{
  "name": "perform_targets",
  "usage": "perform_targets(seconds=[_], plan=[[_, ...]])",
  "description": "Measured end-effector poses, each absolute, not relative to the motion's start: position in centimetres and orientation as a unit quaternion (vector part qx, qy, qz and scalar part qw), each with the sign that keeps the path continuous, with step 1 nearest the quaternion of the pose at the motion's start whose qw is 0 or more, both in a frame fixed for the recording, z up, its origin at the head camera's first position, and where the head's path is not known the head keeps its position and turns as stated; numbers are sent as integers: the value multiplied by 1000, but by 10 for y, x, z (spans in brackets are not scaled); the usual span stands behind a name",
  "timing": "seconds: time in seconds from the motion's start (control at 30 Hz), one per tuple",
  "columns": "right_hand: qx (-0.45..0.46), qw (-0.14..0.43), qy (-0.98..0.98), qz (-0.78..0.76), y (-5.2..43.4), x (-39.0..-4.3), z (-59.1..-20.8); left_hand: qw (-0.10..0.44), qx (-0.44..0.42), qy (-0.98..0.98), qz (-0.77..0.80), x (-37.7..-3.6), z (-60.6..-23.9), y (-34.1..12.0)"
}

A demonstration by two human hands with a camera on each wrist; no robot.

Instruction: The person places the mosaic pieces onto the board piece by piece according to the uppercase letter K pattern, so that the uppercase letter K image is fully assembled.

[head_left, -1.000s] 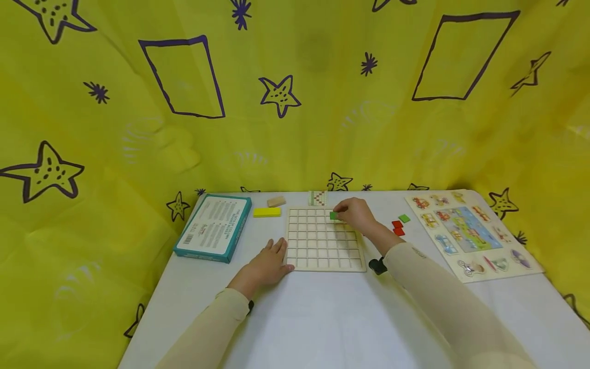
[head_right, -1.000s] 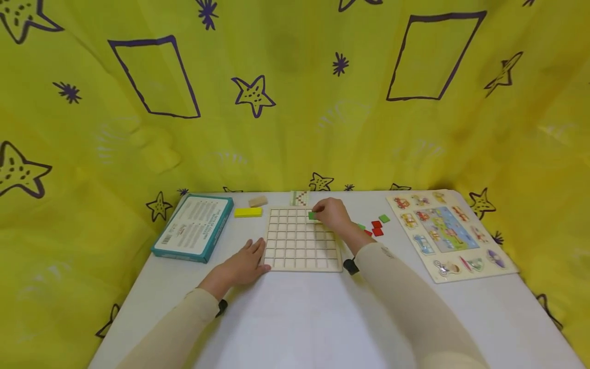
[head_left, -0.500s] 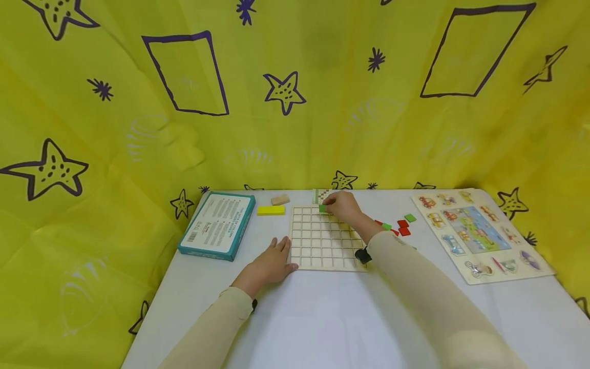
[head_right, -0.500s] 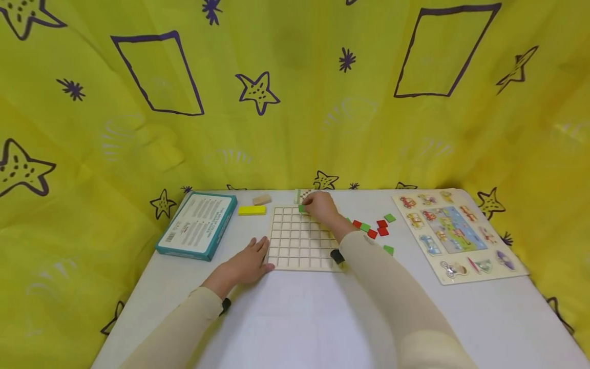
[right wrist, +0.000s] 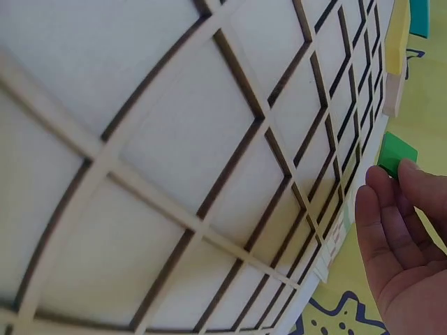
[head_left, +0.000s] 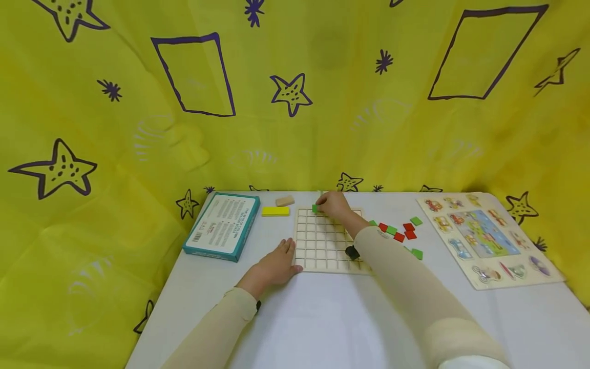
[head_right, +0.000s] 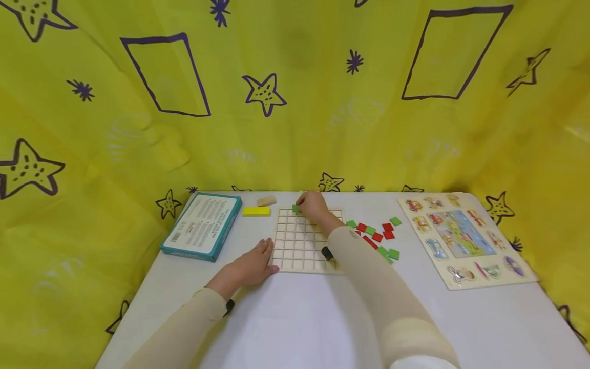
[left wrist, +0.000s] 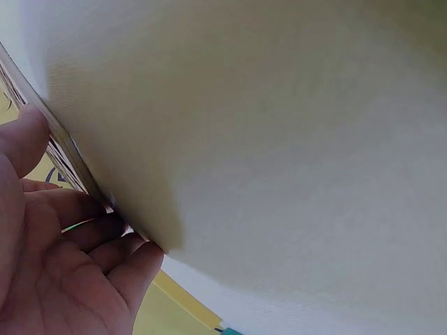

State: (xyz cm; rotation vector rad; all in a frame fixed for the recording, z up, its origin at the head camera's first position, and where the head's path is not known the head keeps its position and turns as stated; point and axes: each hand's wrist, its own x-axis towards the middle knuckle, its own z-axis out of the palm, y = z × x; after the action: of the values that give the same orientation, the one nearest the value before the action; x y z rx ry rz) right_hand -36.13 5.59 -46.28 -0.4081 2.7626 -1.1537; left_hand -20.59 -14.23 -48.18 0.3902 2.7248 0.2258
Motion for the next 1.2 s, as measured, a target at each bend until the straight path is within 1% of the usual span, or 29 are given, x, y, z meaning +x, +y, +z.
perform_targets(seconds=[0.4, 0.7, 0.93, 1.2], plan=[[-127, 85, 910, -386, 45, -366, -467, 183, 138, 971, 67, -204, -480, -140], [-173, 56, 929, -322, 41, -372, -474, 190, 126, 971, 71, -204, -482, -141], [-173, 67, 933, -308, 39, -372, -479, 190, 131, 970, 72, -203, -482, -140], [-171, 61, 932, -315, 40, -376, -485, 185, 136, 971, 69, -205, -481, -141]])
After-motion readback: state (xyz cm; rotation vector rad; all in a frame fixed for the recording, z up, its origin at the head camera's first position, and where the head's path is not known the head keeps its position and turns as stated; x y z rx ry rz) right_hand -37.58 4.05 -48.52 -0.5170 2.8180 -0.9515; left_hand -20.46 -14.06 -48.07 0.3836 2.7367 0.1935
